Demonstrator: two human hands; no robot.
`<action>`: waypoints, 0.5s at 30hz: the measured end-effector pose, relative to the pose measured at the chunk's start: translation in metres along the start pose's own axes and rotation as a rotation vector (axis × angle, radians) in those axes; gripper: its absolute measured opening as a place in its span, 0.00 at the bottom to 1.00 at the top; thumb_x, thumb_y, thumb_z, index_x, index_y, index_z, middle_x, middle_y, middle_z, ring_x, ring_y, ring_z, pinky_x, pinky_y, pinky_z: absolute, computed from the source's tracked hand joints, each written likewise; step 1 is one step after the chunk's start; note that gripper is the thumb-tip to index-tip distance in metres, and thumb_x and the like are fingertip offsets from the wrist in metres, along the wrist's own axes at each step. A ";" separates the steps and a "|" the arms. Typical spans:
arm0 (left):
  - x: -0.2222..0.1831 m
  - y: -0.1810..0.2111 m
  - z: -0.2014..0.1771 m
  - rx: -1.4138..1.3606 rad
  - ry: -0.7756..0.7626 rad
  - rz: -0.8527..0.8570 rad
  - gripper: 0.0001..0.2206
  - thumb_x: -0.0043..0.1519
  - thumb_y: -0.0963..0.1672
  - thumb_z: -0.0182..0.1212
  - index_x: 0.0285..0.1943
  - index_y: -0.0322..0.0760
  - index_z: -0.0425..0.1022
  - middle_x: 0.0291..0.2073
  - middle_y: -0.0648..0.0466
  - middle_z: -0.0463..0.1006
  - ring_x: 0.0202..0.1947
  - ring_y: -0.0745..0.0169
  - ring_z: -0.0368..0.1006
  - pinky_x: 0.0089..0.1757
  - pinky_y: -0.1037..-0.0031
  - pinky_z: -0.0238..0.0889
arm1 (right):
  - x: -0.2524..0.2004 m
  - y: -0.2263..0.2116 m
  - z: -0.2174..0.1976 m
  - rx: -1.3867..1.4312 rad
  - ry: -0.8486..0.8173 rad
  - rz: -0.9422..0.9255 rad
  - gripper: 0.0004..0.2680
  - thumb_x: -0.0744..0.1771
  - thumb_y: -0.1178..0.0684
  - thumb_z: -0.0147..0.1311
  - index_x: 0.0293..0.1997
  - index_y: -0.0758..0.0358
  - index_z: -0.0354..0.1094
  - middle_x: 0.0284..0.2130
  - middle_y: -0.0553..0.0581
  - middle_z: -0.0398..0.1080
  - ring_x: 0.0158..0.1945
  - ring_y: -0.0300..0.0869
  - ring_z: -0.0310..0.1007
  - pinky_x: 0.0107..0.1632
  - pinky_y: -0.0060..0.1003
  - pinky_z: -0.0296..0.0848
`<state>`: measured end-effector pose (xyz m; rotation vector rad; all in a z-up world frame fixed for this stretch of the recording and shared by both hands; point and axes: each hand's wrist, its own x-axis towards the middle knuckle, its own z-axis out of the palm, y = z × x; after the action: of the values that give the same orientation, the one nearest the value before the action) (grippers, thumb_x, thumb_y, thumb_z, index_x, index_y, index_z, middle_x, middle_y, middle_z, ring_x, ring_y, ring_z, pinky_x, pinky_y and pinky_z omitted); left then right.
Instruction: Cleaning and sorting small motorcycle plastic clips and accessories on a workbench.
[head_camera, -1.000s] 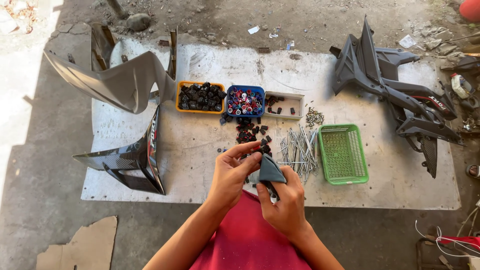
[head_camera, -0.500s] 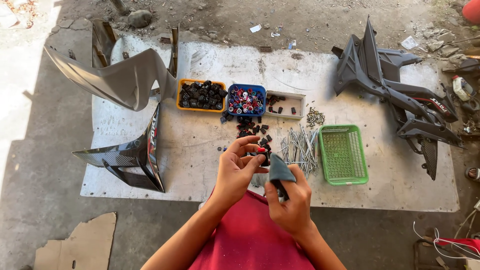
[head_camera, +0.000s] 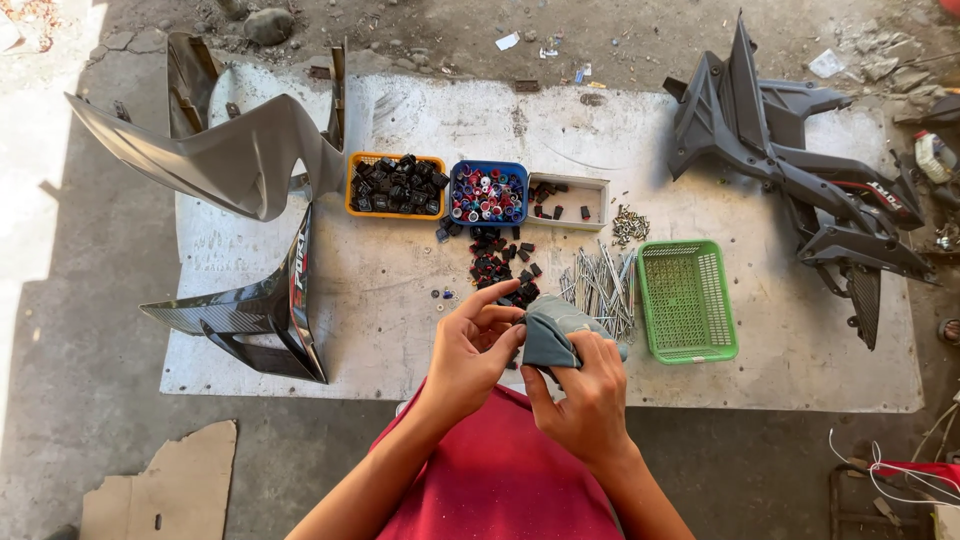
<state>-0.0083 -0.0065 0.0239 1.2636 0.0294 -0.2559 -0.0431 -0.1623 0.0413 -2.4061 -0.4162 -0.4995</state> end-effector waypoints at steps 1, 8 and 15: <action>0.003 0.006 -0.001 0.002 0.002 -0.008 0.24 0.61 0.34 0.62 0.68 0.30 0.69 0.42 0.47 0.83 0.34 0.70 0.74 0.36 0.82 0.69 | 0.001 0.005 0.002 0.004 -0.004 0.007 0.04 0.60 0.57 0.63 0.32 0.65 0.74 0.35 0.56 0.68 0.32 0.46 0.63 0.41 0.42 0.63; 0.038 -0.004 0.012 0.453 -0.076 0.154 0.26 0.55 0.34 0.66 0.65 0.32 0.72 0.38 0.54 0.86 0.31 0.68 0.75 0.35 0.80 0.70 | 0.003 0.040 0.013 0.352 -0.060 0.390 0.09 0.64 0.57 0.55 0.45 0.70 0.73 0.33 0.57 0.71 0.31 0.44 0.63 0.35 0.37 0.65; 0.126 -0.116 0.023 0.844 0.008 0.524 0.16 0.57 0.36 0.67 0.55 0.35 0.75 0.44 0.51 0.82 0.39 0.54 0.77 0.42 0.69 0.71 | -0.018 0.136 0.048 0.814 -0.073 1.114 0.08 0.68 0.57 0.54 0.42 0.73 0.77 0.24 0.48 0.67 0.27 0.33 0.58 0.29 0.27 0.57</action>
<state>0.0874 -0.0830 -0.0985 2.0496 -0.4388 0.2248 0.0091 -0.2361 -0.0732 -1.5104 0.5963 0.2418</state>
